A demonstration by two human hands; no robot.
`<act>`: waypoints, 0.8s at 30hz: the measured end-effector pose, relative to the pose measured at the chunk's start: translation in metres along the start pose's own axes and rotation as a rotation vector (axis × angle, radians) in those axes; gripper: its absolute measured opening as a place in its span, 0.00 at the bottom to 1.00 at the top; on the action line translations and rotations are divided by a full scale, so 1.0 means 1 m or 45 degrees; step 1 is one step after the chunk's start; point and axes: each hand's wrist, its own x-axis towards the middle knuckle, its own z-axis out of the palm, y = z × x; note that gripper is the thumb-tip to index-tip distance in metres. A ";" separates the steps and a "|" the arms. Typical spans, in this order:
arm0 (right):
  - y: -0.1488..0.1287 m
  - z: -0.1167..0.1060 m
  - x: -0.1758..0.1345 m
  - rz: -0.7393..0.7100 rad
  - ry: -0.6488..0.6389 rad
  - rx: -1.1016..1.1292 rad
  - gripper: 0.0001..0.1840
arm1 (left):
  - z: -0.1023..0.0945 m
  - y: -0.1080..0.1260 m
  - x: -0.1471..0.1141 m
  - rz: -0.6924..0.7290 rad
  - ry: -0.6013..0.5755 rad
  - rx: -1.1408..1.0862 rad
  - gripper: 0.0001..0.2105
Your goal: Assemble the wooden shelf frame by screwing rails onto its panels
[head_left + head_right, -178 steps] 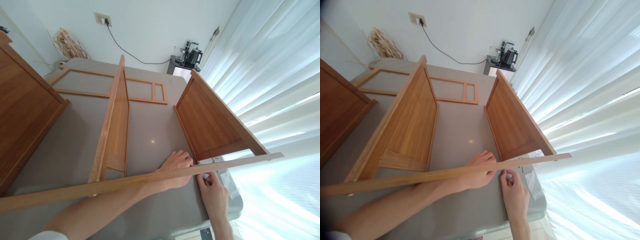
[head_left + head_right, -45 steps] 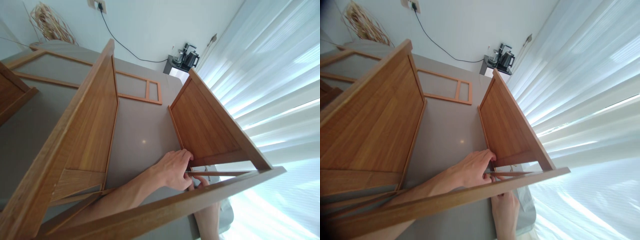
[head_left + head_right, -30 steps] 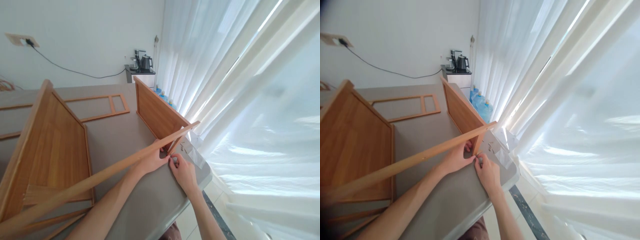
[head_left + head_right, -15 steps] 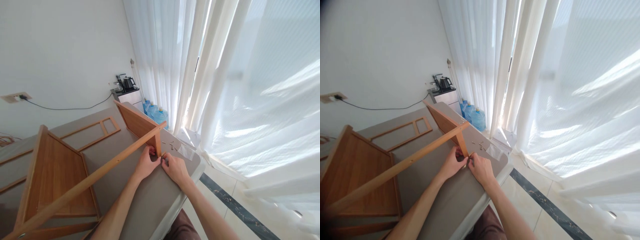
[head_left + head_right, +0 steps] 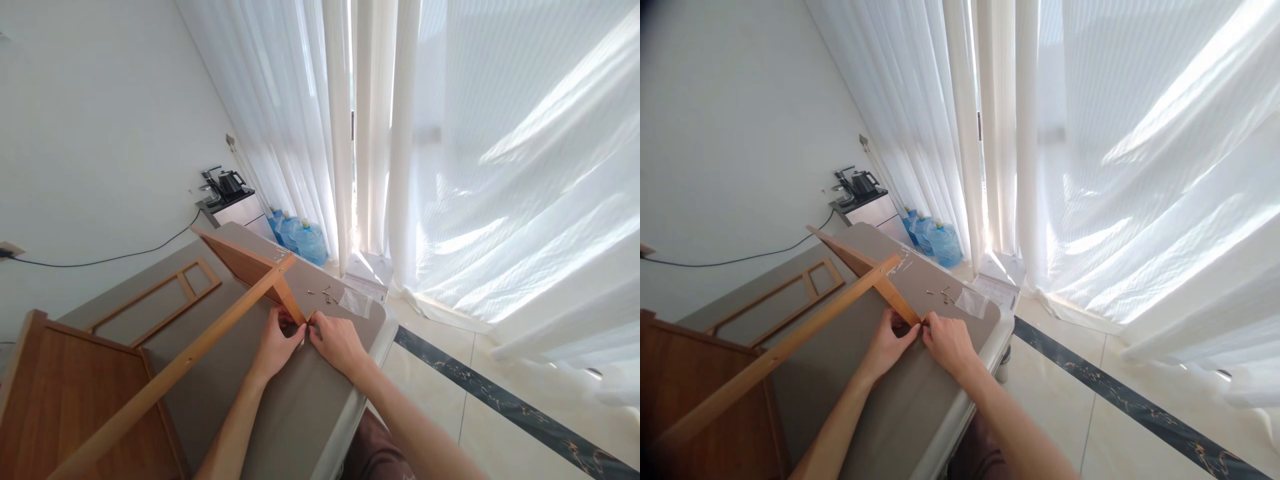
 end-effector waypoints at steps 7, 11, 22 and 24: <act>0.001 0.002 0.001 0.009 -0.032 -0.005 0.09 | -0.001 0.002 0.000 0.001 0.006 0.021 0.18; 0.002 0.000 0.002 0.011 -0.049 0.004 0.10 | -0.001 0.001 0.000 -0.008 0.003 0.029 0.18; 0.001 -0.001 0.002 0.002 -0.075 -0.003 0.12 | -0.001 0.002 0.000 -0.025 0.013 0.033 0.18; 0.001 -0.001 0.002 -0.001 -0.072 -0.002 0.12 | 0.000 0.002 0.001 -0.016 0.016 0.033 0.18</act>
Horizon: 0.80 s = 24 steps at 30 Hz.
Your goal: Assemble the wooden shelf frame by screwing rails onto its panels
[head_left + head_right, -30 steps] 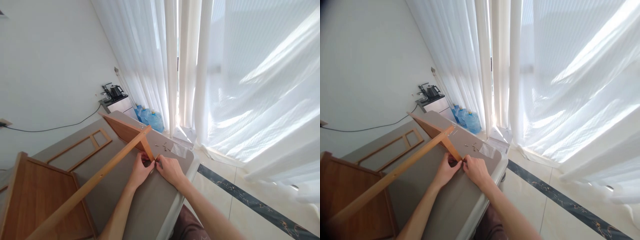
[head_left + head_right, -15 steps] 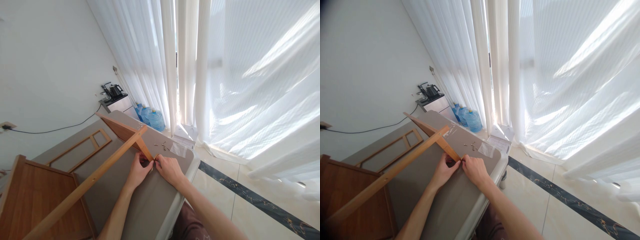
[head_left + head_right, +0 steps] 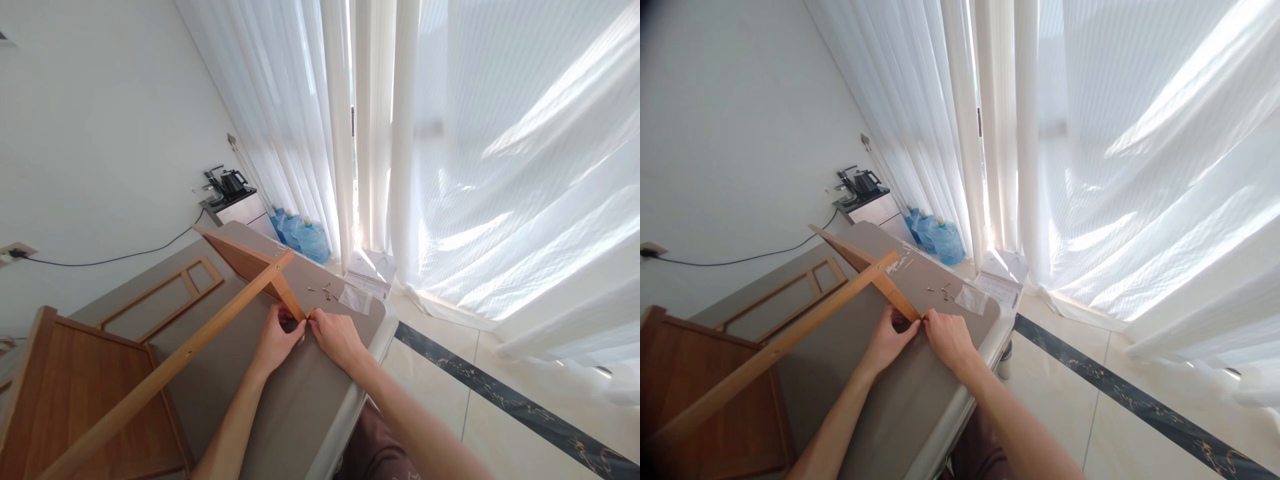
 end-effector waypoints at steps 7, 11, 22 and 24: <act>0.000 0.003 -0.002 -0.023 0.072 0.033 0.12 | 0.001 0.002 -0.001 -0.003 0.002 -0.063 0.19; 0.001 0.003 -0.002 -0.050 0.113 0.070 0.15 | 0.003 0.002 -0.003 0.034 0.010 -0.121 0.19; 0.001 -0.013 0.020 -0.070 -0.104 0.577 0.25 | 0.003 -0.003 -0.003 0.091 0.038 -0.134 0.18; -0.005 -0.012 0.024 -0.100 -0.090 0.504 0.23 | 0.002 -0.004 -0.003 0.077 0.031 -0.139 0.20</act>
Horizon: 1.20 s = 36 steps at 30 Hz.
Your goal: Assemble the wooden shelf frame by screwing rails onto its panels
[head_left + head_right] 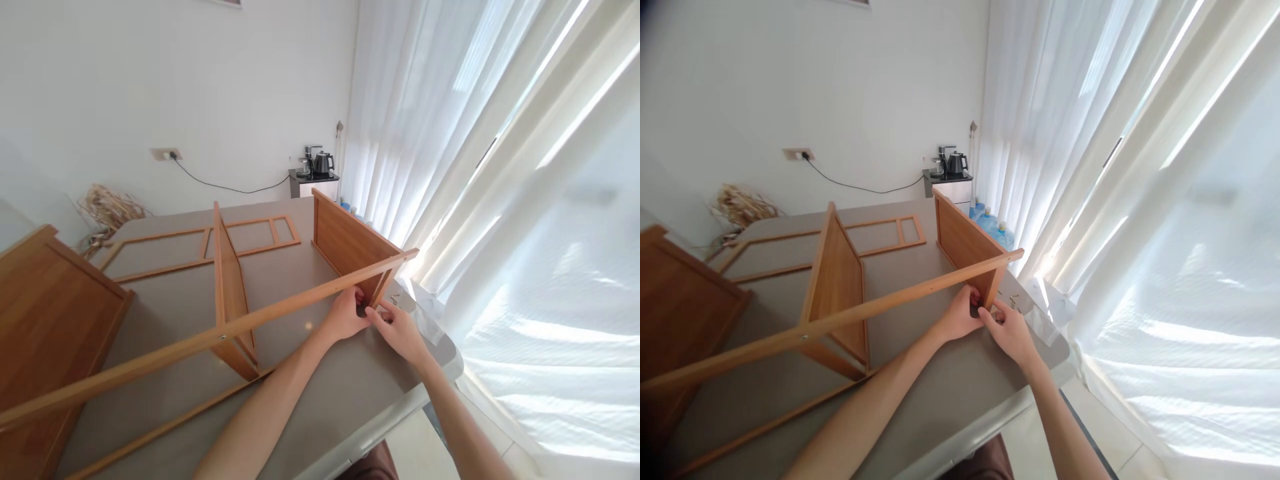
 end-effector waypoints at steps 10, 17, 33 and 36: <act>0.001 -0.004 -0.004 -0.002 0.003 0.073 0.26 | -0.002 0.001 0.000 -0.008 0.002 -0.031 0.18; 0.023 -0.005 -0.024 0.127 0.174 0.124 0.20 | -0.005 0.005 -0.001 -0.035 -0.020 -0.043 0.18; 0.009 -0.020 -0.041 0.244 0.110 0.439 0.13 | -0.003 0.003 -0.001 -0.013 -0.001 -0.046 0.17; 0.004 -0.021 -0.043 0.233 0.074 0.472 0.14 | -0.002 0.001 -0.001 -0.012 0.009 -0.041 0.17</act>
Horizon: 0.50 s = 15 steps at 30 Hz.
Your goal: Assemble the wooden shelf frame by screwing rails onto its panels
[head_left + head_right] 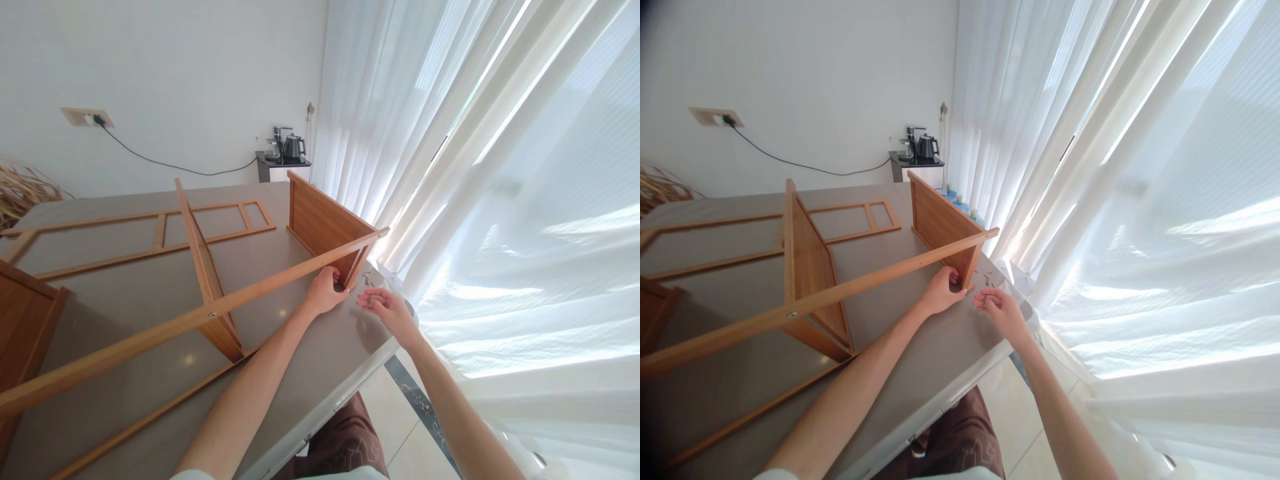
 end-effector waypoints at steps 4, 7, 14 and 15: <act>0.003 -0.001 -0.001 0.027 0.032 -0.075 0.15 | 0.001 -0.002 0.000 -0.002 0.009 0.001 0.17; 0.010 0.001 0.000 0.033 0.072 -0.151 0.17 | 0.001 -0.002 0.000 -0.001 0.007 0.003 0.17; 0.019 0.003 -0.002 -0.092 0.111 -0.267 0.19 | -0.001 0.000 0.000 0.016 0.004 0.042 0.17; 0.020 0.003 -0.002 -0.101 0.116 -0.285 0.17 | -0.002 0.000 0.000 0.019 0.003 0.049 0.17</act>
